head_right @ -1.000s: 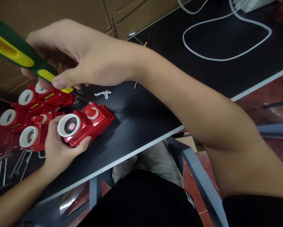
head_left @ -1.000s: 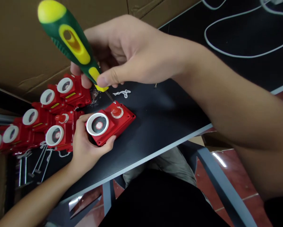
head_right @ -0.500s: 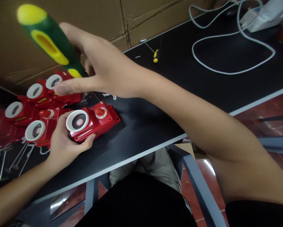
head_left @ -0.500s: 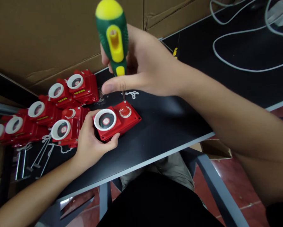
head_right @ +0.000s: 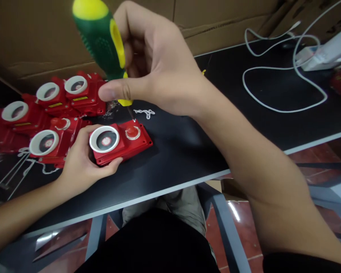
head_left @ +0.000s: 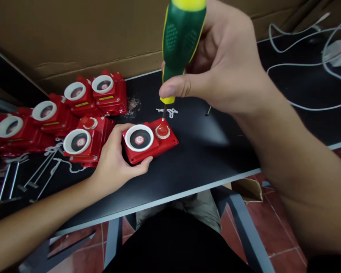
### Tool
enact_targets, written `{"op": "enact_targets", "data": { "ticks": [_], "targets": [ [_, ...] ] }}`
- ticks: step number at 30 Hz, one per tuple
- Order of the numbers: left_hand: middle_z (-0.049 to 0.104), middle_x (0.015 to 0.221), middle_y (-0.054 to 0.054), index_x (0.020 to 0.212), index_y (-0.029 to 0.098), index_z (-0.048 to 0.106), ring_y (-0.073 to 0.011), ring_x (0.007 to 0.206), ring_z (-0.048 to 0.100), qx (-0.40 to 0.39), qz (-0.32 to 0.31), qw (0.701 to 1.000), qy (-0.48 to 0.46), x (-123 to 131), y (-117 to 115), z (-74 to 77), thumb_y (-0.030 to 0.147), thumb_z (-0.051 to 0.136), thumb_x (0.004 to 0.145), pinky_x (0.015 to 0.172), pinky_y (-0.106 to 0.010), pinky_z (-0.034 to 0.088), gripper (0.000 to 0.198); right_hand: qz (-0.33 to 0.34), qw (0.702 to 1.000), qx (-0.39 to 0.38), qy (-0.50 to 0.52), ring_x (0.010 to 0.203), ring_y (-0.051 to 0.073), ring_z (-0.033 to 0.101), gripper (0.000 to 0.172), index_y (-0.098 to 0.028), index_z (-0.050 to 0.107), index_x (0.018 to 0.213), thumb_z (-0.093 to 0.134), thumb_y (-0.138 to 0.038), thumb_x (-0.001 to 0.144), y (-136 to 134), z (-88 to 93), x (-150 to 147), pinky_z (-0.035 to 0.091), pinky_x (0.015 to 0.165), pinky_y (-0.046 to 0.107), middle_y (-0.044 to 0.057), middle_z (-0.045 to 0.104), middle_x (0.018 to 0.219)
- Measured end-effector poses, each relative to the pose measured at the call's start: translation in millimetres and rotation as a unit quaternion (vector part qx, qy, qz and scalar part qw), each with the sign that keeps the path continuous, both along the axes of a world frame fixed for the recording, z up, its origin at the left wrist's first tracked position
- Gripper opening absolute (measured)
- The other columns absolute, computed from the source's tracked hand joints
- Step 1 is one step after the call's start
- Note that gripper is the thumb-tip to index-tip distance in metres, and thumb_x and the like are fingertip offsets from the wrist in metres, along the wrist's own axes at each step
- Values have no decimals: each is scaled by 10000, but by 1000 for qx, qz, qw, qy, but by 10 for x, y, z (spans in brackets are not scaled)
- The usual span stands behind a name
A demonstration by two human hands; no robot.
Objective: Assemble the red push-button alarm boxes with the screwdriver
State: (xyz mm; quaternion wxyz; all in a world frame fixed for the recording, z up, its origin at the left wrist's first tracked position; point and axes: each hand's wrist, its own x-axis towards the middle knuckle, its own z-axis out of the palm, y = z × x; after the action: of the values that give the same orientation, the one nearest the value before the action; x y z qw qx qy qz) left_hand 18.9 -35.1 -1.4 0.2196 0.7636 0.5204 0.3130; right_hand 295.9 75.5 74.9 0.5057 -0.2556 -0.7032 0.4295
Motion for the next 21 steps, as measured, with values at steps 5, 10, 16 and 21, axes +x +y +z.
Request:
{"op": "enact_targets", "data": {
  "ticks": [5, 10, 16, 21],
  "targets": [
    [777, 1402, -128, 1389, 253, 576, -378, 1273, 814, -9, 2, 1000, -11, 14, 3, 16, 510, 941, 833, 1151, -561, 691, 713, -66, 997, 3, -31, 1020, 257, 729, 649, -328, 658, 926, 1154, -591, 601, -52, -30, -38, 708, 824, 376, 5, 721, 993],
    [779, 1387, -124, 1375, 255, 579, -369, 1261, 814, -3, -3, 1000, -13, 20, 4, 25, 472, 950, 832, 1133, -546, 698, 693, 73, 993, -15, -94, 1055, 227, 796, 380, -356, 827, 1048, 1075, -464, 781, -50, 73, 121, 722, 840, 351, -8, 799, 1134],
    [781, 1380, -123, 1375, 249, 579, -349, 1236, 815, -8, -13, 1000, -14, 33, 2, 49, 437, 929, 846, 1104, -518, 698, 662, 115, 987, -14, -109, 1072, 197, 821, 225, -308, 887, 1105, 980, -367, 908, -63, 62, 141, 703, 897, 325, -15, 856, 1168],
    [779, 1390, -115, 1369, 259, 572, -348, 1223, 811, -16, -12, 1000, -18, 41, 5, 47, 450, 931, 831, 1090, -512, 697, 675, 9, 997, 12, -71, 747, 135, 621, 436, -246, 775, 940, 1120, -351, 695, -69, -111, -42, 510, 654, 301, -37, 707, 877]
  ]
}}
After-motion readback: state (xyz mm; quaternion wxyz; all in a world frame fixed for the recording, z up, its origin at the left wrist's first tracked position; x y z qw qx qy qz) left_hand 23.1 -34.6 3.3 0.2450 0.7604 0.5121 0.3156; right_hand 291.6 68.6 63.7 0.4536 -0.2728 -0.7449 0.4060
